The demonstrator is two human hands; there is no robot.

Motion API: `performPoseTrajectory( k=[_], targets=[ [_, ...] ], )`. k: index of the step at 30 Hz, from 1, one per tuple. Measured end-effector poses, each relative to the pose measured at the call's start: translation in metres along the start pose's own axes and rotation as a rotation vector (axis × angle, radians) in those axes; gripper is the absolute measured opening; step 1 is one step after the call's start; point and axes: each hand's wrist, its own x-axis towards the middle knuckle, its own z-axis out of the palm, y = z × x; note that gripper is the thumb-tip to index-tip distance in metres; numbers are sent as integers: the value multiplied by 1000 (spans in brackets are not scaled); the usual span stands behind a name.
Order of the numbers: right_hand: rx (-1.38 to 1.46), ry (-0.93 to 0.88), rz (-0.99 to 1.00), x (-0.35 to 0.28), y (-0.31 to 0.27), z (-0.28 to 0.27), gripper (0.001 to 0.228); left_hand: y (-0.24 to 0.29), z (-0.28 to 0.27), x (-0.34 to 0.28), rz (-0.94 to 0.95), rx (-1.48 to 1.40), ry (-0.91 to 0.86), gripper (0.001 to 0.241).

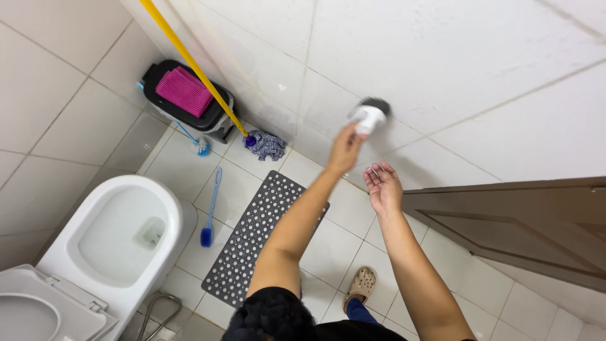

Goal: Scrubbing a tiled bathroom wall using a brush and soapy water.

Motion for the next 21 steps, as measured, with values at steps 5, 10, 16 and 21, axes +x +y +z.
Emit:
performPoseTrajectory(
  k=[5, 10, 16, 21],
  targets=[
    [34, -12, -10, 1, 23, 10, 20, -19, -119, 70, -162, -109, 292, 43],
    [41, 17, 10, 2, 47, -2, 18, -72, -89, 44, -247, -158, 445, 58],
    [39, -8, -88, 62, 76, -78, 19, -123, 39, -56, -173, 148, 37, 56],
    [-24, 10, -102, 92, 82, -78, 18, -215, -39, -17, -27, 88, 227, 29]
  ],
)
